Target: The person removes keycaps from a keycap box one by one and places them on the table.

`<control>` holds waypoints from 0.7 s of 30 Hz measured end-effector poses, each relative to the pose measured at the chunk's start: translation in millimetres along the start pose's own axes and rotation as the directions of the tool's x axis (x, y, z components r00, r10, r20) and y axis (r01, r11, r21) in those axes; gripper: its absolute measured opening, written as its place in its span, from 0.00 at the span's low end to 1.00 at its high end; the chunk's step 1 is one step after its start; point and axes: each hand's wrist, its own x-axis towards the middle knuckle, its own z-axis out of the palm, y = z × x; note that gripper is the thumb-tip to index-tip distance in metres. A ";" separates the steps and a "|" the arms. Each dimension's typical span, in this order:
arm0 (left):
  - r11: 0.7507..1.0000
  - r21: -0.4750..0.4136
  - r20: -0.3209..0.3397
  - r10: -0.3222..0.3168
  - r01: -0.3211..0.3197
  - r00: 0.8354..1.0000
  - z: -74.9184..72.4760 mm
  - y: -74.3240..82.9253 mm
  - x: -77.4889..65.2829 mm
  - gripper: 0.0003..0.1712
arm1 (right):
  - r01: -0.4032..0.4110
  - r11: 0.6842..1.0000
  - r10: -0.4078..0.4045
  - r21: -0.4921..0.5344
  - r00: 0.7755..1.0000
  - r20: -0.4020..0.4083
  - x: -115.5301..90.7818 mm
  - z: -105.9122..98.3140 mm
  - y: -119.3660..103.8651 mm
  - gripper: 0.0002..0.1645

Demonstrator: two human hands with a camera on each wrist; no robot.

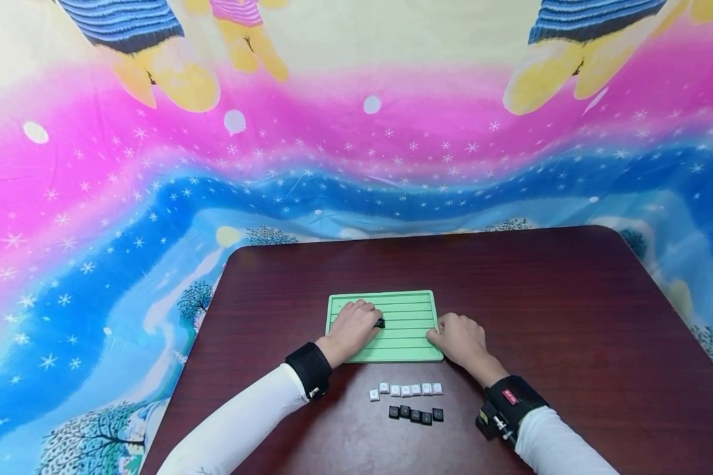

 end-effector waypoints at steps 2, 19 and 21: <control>1.000 -0.002 0.000 -0.002 0.002 1.000 -0.1 0.2 -0.1 0.11 | 0.007 1.000 -0.007 -0.001 1.000 -0.008 -0.6 0.1 0.3 0.21; 1.000 -0.017 -0.038 -0.015 0.014 0.999 -5.7 -3.6 -2.3 0.09 | -0.010 1.000 0.010 -0.010 1.000 -0.001 -0.4 0.4 -0.4 0.21; 1.000 -0.022 -0.037 -0.016 0.016 0.999 -5.7 -4.2 -2.5 0.09 | -0.013 1.000 0.013 -0.011 1.000 -0.003 -0.4 0.2 -0.4 0.21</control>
